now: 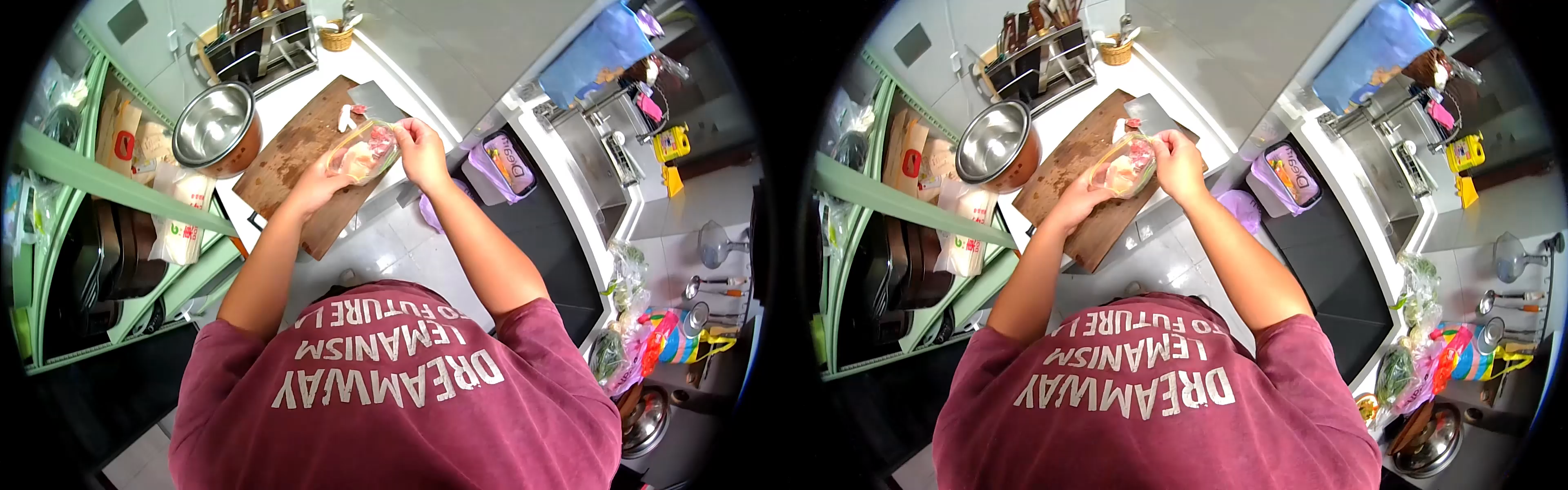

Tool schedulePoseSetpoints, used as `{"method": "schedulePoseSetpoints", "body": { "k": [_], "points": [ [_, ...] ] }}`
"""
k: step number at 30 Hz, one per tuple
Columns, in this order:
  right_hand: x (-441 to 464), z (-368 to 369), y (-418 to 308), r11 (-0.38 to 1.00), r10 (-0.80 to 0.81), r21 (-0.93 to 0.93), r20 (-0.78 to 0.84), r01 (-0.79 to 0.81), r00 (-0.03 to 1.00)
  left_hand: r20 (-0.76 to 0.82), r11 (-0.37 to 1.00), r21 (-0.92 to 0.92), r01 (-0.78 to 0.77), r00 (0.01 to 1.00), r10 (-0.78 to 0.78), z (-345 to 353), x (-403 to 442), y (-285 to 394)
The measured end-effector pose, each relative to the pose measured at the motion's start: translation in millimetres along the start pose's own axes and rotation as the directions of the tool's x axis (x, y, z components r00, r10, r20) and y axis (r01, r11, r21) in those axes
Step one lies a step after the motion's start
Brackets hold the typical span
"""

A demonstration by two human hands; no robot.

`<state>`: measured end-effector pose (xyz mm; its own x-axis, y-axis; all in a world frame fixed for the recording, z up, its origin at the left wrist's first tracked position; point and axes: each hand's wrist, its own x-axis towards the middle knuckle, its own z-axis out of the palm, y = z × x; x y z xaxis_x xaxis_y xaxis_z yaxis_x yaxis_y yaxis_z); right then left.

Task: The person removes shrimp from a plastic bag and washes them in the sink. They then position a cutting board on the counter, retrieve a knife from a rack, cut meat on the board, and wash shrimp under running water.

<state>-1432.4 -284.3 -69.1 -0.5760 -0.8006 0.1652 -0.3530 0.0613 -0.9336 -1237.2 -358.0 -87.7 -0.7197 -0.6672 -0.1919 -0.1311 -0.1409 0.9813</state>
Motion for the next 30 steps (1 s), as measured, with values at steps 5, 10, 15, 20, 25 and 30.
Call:
{"method": "schedulePoseSetpoints", "body": {
  "k": [5, 10, 15, 20, 25, 30],
  "points": [
    [-13.4, -38.1, 2.2, 1.0, 0.008, 0.03, -0.027, -0.007, 1.0, -0.057, 0.984, -0.072, 0.165, 0.984, -0.169, 27.4, 6.5, -1.3],
    [-21.2, -88.8, 3.7, 0.999, 0.026, 0.041, 0.048, -0.028, 0.998, -0.142, 0.981, 0.05, 0.188, 0.974, -0.179, 89.2, 30.7, -12.7],
    [-31.4, -128.9, 19.4, 0.989, -0.087, 0.122, 0.037, 0.082, 0.996, -0.168, 0.988, -0.057, 0.145, 0.974, -0.152, 120.4, 39.4, -19.0],
    [-54.8, -151.1, 58.5, 0.994, 0.026, -0.105, -0.073, -0.033, 0.997, -0.199, 0.999, -0.03, 0.031, 0.979, -0.037, 131.6, 34.5, -18.0],
    [-63.8, -161.8, 49.2, 0.994, 0.001, -0.106, -0.06, -0.008, 0.998, -0.132, 0.98, 0.2, -0.002, 0.991, 0.029, 132.7, 21.9, 3.2],
    [-62.5, -160.4, 57.7, 0.993, 0.023, -0.115, -0.058, -0.03, 0.998, -0.204, 0.997, 0.075, 0.01, 0.979, 0.005, 125.3, 29.7, -2.2]
  ]
}}
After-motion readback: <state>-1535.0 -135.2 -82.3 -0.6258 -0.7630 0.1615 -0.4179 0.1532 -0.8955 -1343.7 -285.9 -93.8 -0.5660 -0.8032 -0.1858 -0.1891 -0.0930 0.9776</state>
